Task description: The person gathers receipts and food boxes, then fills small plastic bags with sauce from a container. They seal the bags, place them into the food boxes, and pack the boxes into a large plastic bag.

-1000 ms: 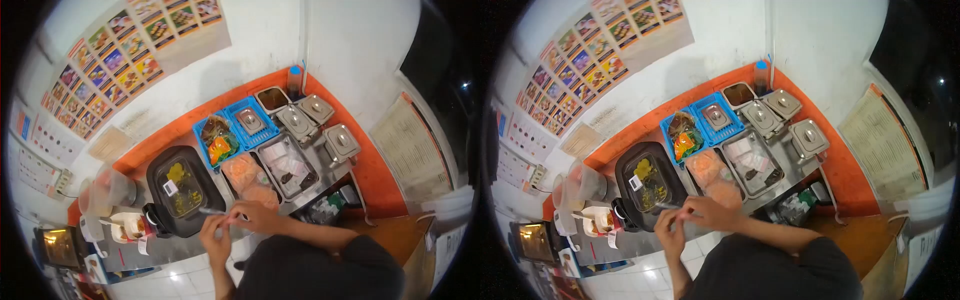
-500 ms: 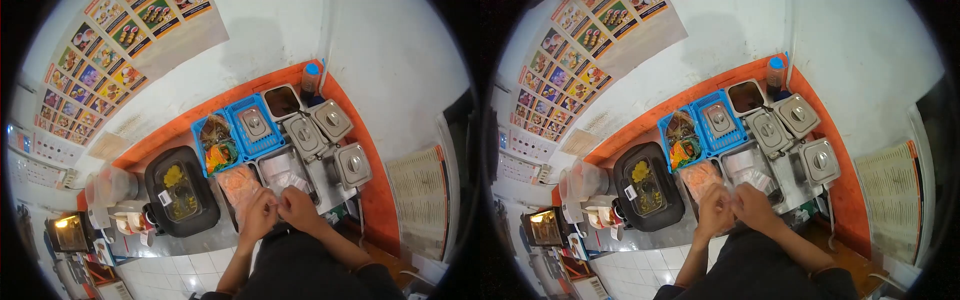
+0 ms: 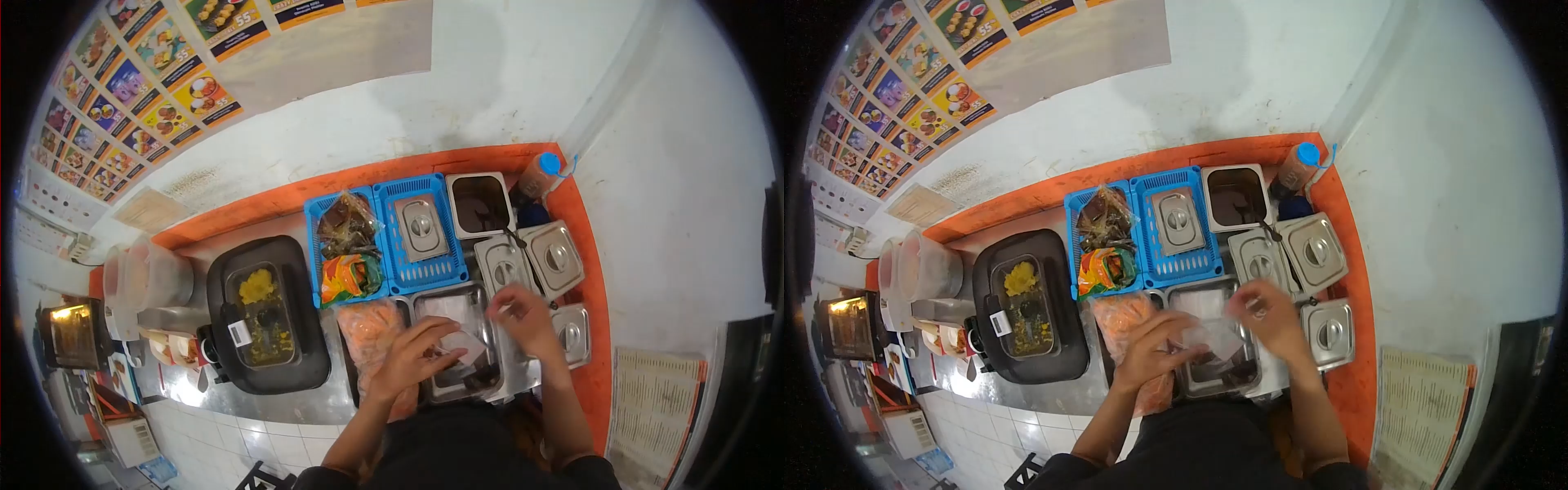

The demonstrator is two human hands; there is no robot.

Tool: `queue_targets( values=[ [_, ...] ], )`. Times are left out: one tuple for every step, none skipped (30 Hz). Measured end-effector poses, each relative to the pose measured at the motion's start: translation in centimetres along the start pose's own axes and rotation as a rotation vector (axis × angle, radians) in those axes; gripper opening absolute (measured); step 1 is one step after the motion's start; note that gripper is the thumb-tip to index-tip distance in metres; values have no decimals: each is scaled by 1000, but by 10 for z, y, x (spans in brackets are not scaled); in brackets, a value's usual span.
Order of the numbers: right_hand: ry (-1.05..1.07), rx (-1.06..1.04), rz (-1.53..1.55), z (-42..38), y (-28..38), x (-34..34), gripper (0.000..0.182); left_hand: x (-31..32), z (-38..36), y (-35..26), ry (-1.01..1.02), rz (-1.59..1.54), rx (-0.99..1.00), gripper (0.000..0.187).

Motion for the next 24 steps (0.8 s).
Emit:
queue_targets(
  values=[
    [-152, -19, -112, 19, -13, -15, 19, -4, 4, 5, -54, 37, 61, 49],
    [-310, -131, -341, 42, -29, -33, 21, -9, 7, 13, -102, 71, 123, 49],
    [-468, -243, -573, 64, -47, -48, 24, -12, 9, 19, -147, 101, 187, 49],
    [-480, -216, -631, 82, -68, -53, 24, -15, 8, 25, -179, 136, 183, 52],
    [-493, -191, -686, 99, -87, -58, 25, -17, 9, 28, -176, 134, 188, 51],
    [-503, -167, -739, 112, -96, -61, 26, -20, 11, 30, -175, 135, 193, 51],
    [-411, -94, -674, 124, -107, -62, 25, -23, 11, 32, -177, 140, 198, 51],
    [-316, -24, -606, 135, -113, -61, 25, -24, 12, 40, -181, 176, 240, 52],
    [-216, 44, -535, 145, -120, -57, 25, -24, 11, 46, -190, 174, 223, 52],
    [-207, 43, -472, 153, -128, -55, 24, -25, 10, 51, -203, 176, 202, 53],
    [-249, -6, -498, 157, -129, -53, 24, -28, 9, 53, -220, 182, 178, 54],
    [-288, -59, -521, 162, -129, -49, 24, -31, 9, 52, -230, 184, 175, 53],
    [-329, -111, -541, 167, -129, -44, 23, -33, 11, 50, -239, 186, 173, 52],
    [-355, -153, -530, 169, -121, -41, 20, -35, 12, 49, -247, 185, 172, 51],
    [-405, -171, -474, 172, -116, -37, 20, -36, 11, 51, -243, 180, 164, 49],
    [-456, -186, -420, 174, -110, -33, 20, -37, 10, 54, -237, 171, 157, 47],
    [-508, -202, -368, 176, -107, -30, 19, -38, 10, 56, -231, 160, 151, 45],
    [-586, -170, -253, 179, -109, -26, 19, -39, 10, 57, -244, 152, 144, 45],
    [-605, -170, -182, 183, -110, -22, 19, -40, 10, 57, -256, 142, 137, 44],
    [-624, -168, -112, 187, -112, -18, 18, -40, 10, 57, -267, 130, 130, 44],
    [-645, -165, -42, 189, -115, -15, 18, -41, 9, 59, -272, 148, 133, 44],
    [-648, -148, -25, 192, -119, -11, 21, -42, 8, 61, -276, 166, 138, 43],
    [-655, -132, -9, 195, -119, -7, 24, -43, 7, 62, -276, 182, 146, 43],
    [-664, -115, 6, 194, -119, -6, 28, -44, 7, 62, -282, 179, 143, 43]
  ],
)
Point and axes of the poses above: each hand's wrist, its own z-axis towards the middle knuckle, its own x-axis out of the palm, y = z × x, the point moved 3 cm from there along z, towards the middle knuckle, and after that the axes turned 1 degree about -y, right-handed, at the moved point
